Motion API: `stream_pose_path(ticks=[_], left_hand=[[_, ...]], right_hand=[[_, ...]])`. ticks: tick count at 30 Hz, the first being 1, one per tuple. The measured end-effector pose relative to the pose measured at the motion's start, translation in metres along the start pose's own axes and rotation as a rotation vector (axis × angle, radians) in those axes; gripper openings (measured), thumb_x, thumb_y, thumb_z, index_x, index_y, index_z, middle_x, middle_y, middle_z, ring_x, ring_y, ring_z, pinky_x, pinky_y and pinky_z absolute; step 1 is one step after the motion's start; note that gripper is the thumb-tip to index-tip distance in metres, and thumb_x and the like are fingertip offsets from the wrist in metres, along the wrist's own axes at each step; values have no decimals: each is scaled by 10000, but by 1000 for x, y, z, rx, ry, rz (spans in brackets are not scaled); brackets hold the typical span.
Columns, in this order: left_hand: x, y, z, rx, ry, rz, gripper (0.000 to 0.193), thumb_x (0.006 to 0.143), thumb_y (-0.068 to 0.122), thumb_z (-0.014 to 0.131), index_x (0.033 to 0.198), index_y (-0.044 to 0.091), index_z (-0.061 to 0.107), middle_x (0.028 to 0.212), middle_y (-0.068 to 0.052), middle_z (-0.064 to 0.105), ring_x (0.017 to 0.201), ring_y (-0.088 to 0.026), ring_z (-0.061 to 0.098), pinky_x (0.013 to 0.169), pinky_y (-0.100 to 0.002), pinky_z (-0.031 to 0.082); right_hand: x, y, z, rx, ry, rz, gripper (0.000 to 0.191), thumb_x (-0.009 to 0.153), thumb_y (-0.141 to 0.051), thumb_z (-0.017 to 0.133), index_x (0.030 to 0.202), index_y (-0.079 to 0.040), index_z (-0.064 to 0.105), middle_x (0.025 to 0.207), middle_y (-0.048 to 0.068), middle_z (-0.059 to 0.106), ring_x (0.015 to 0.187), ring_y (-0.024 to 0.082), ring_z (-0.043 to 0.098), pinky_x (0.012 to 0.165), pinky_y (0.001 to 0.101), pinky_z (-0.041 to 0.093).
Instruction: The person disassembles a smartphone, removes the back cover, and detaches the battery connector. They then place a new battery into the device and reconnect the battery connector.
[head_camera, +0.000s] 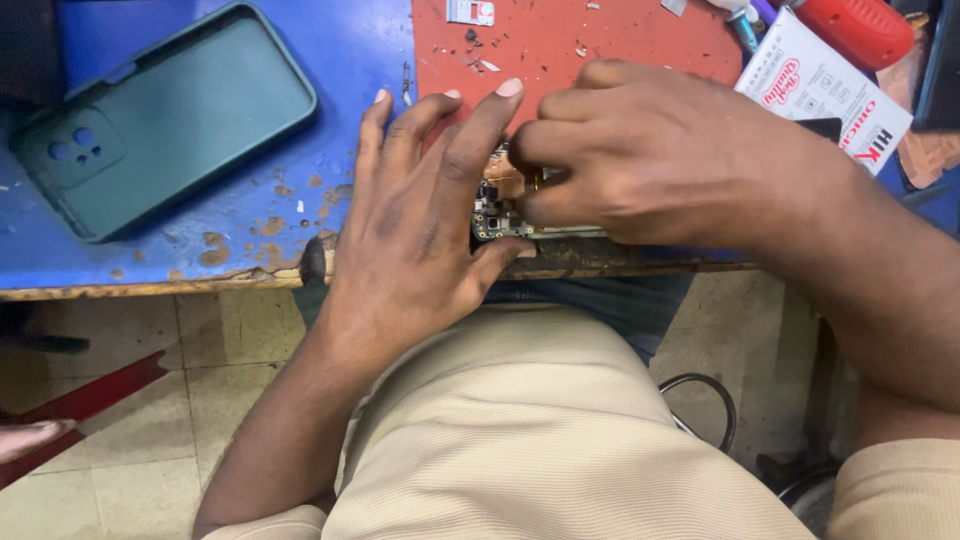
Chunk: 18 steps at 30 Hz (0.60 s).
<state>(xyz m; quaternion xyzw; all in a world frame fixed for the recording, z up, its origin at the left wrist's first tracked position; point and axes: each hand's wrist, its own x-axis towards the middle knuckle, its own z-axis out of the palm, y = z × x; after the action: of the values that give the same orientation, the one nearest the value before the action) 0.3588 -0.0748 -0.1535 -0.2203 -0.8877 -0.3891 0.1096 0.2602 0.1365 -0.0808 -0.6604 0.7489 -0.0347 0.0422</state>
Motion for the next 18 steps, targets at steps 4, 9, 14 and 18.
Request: stream_pose_path(ticks=[4,9,14,18], left_hand=[[0,0,2,-11,4,-13,1132,702,232,953,1591,106,264,1287,-107,603,1368,-366,489,1245,-663,233],[0,-1,1,2,12,6,1123,703,234,947,1585,107,265,1320,-127,595,1357,-370,487,1242,-663,236],[-1,-1,0,2,8,14,1105,741,266,944,1592,106,258,1350,-139,582,1366,-371,485,1246,-660,233],[0,-2,0,3,1,11,1084,768,288,940,1593,106,261,1347,-140,575,1377,-368,484,1252,-662,230]], right_hand=[[7,-2,5,9,-46,-4,176,802,-215,665,952,-130,697,1022,58,635,931,243,644,843,416,504],[7,-3,10,134,-39,93,236,777,-122,672,1011,-105,693,1051,84,641,927,285,640,834,441,501],[-23,3,7,291,27,293,419,676,-52,712,1094,-84,706,1057,98,669,1013,334,660,809,443,513],[-63,-4,-1,264,190,545,258,906,-29,773,1145,-78,689,1139,96,705,1056,282,696,874,383,560]])
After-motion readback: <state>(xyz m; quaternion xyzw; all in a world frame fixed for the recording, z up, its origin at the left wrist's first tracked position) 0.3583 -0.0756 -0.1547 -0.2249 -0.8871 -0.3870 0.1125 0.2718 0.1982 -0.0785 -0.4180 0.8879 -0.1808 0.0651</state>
